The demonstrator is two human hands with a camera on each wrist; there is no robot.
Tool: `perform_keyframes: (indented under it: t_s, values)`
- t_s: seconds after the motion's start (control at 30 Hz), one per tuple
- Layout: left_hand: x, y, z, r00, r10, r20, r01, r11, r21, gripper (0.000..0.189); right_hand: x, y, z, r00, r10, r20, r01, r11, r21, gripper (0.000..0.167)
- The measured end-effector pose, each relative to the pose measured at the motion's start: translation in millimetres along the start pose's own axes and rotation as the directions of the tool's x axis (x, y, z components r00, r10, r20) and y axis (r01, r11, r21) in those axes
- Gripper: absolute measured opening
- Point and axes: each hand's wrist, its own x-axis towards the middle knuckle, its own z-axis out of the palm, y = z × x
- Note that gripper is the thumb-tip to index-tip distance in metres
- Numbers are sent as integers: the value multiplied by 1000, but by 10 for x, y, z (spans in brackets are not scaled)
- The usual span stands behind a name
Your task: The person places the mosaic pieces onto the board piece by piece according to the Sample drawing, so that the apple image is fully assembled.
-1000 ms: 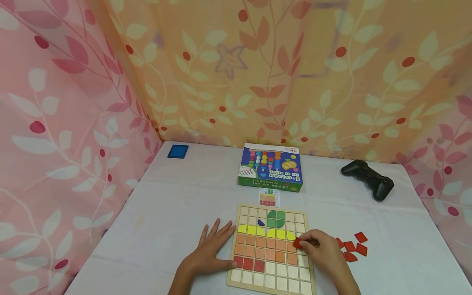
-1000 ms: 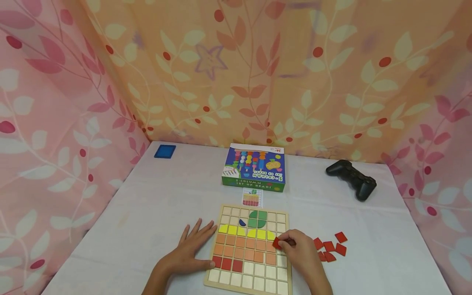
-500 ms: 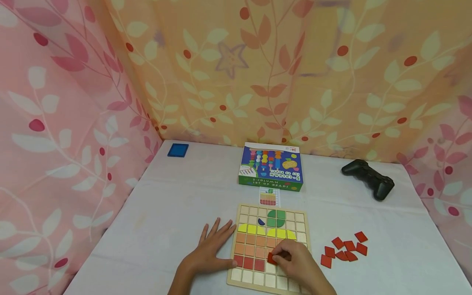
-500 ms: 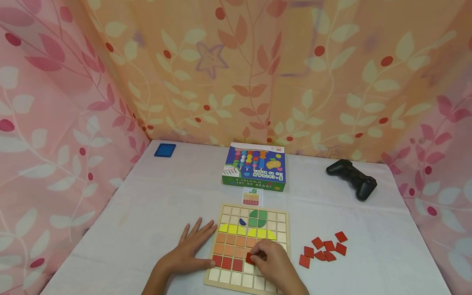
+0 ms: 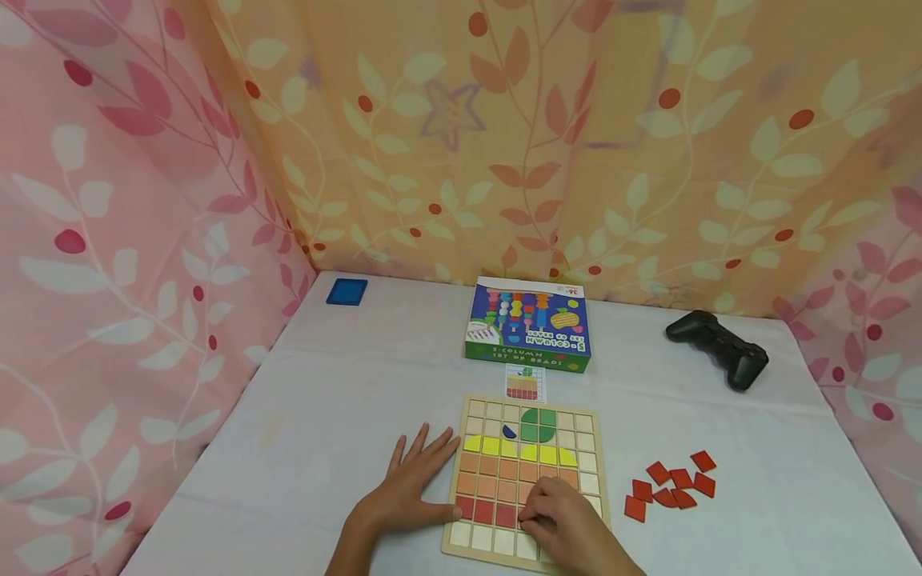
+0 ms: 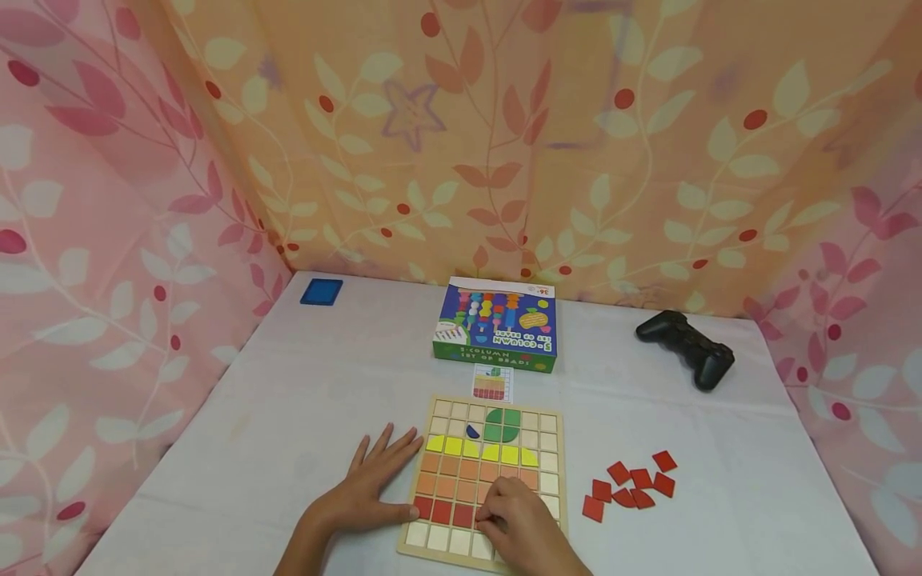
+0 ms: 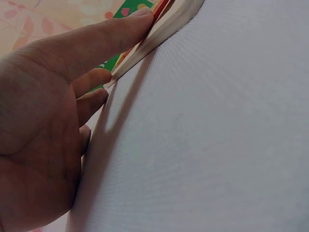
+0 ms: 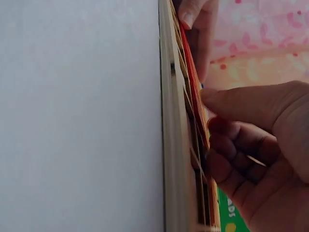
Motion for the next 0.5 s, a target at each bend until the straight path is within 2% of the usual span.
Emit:
perform_keyframes:
  t_s: [0.1,0.17,0.23,0.3,0.37,0.43,0.5]
  values:
    - [1,2,6,1000,1,4,-1,1000,-1,98,-22,79,-64,991,-61,-119,57,998,-33,17]
    - [2,3,9,1000,4,3,-4,1000,-2,98,-35,146,-161,972,-42,-230,21,996,-89,23]
    - [0,4,10,1000,5,4,-5,1000,0,97,-50,221,-308,944,20,-331,-78,984,-162,24]
    - [-1,3,9,1000,7,2,-7,1000,3,97,-88,304,-476,913,133,-386,-225,953,-203,20]
    - [-3,3,8,1000,9,-1,-9,1000,6,97,-153,385,-636,881,263,-393,-374,896,-240,17]
    - [-7,3,5,1000,9,-3,-9,1000,6,97,-223,483,-753,860,336,-384,-452,851,-267,22]
    - [-10,3,2,1000,8,-3,-8,1000,3,97,-282,573,-819,851,377,-365,-488,824,-288,27]
